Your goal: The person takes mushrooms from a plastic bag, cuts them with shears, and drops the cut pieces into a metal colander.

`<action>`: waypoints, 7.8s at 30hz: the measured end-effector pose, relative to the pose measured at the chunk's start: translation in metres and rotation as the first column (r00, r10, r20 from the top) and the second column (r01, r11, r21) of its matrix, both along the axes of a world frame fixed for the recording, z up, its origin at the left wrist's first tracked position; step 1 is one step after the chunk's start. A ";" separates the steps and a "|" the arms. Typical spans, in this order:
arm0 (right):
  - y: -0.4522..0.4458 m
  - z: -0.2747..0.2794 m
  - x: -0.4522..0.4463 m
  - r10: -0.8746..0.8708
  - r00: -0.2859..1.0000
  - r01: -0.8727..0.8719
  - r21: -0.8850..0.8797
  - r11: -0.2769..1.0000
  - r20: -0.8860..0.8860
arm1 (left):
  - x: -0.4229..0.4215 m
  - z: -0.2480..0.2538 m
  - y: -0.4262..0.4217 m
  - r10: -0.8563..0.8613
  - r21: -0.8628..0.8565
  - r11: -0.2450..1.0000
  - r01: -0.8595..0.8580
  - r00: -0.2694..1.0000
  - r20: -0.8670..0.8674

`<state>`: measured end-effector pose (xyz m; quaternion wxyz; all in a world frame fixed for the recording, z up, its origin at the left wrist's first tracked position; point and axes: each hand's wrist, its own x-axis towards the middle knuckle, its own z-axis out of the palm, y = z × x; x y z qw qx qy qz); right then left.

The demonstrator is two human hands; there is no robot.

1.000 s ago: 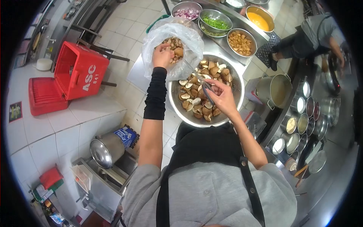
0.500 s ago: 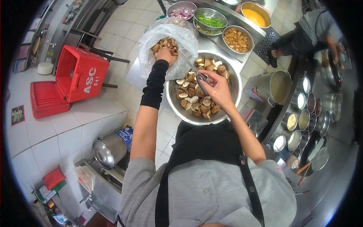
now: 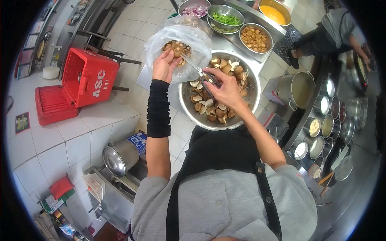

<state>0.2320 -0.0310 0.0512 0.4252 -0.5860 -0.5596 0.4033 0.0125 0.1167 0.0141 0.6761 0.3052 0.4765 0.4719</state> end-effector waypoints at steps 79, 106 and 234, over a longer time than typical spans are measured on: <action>-0.042 -0.010 0.029 -0.057 0.998 0.059 -0.092 0.994 0.023 | -0.015 -0.034 0.068 -0.454 -0.123 0.877 0.465 0.716 -0.530; 0.030 0.011 0.000 0.212 0.870 -0.280 0.092 0.956 0.444 | -0.027 -0.025 -0.031 -0.046 0.099 0.994 0.055 0.995 -0.091; -0.087 -0.043 0.048 -0.028 0.986 0.011 -0.103 0.995 -0.164 | 0.071 0.007 -0.117 -0.264 0.001 0.964 0.267 0.951 -0.163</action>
